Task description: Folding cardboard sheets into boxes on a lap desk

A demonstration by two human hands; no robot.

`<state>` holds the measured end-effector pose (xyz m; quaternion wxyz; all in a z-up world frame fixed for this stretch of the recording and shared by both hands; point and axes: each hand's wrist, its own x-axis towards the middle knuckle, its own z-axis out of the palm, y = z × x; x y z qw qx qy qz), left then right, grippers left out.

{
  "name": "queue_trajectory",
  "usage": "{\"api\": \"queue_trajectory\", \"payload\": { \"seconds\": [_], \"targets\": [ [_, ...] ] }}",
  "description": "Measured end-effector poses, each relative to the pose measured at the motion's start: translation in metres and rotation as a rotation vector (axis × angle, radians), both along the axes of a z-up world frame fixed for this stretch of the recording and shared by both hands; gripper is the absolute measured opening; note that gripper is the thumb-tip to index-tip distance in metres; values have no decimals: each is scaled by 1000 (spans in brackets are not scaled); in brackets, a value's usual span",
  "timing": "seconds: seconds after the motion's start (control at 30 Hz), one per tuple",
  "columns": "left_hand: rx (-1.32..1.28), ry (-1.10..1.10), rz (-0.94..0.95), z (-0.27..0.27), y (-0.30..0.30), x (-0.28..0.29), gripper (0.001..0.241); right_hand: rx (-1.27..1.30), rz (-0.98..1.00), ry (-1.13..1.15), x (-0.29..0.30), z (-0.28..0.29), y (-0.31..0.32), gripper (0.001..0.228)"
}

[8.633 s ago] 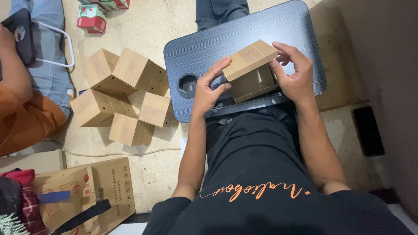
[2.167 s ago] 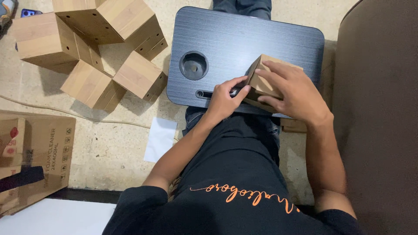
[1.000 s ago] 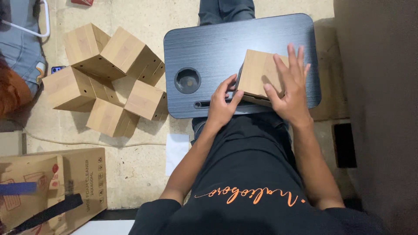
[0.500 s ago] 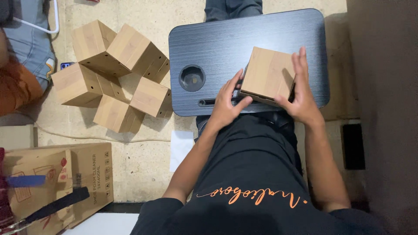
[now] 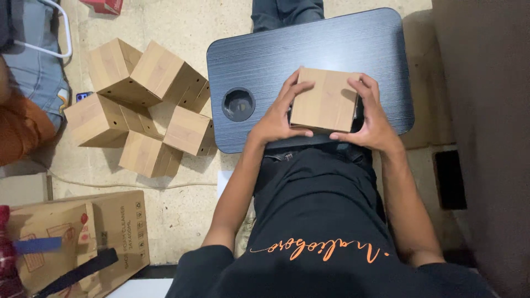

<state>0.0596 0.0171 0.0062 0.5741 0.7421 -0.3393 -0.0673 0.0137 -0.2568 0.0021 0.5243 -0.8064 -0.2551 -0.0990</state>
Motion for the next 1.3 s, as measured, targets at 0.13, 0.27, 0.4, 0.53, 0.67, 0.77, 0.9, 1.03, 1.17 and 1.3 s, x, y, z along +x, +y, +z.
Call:
{"api": "queue_trajectory", "payload": {
  "seconds": [0.13, 0.27, 0.4, 0.53, 0.67, 0.77, 0.9, 1.03, 1.17, 1.3],
  "targets": [
    [-56, -22, 44, -13, 3, -4, 106, 12, -14, -16, -2, -4, 2, 121],
    [-79, -20, 79, -12, 1, -6, 104, 96, 8, 36, -1, 4, 3, 94],
    [-75, -24, 77, -11, 2, -6, 109, 119, 5, 56, 0, -1, 1, 88],
    [-73, 15, 31, -13, 6, -5, 129, 130, -9, 76, 1, -4, -7, 89],
    [-75, 45, 18, -12, 7, -4, 126, 192, 14, 116, 1, -5, -8, 101],
    [-65, 51, 48, -14, 7, -3, 125, 192, 42, 129, 0, 0, -4, 119],
    [-66, 36, 79, -10, 5, -7, 121, 46, 48, 122, 0, 0, -4, 131],
    [-105, 58, 91, -13, 3, -8, 136, 0, 25, 132, 0, -3, -1, 136],
    [-77, 67, 107, -8, 2, -10, 149, -20, 22, 123, -1, 1, 2, 136],
    [-4, 24, 136, -6, 2, -10, 147, -43, 12, 131, -2, 2, 1, 140]
  ]
}}
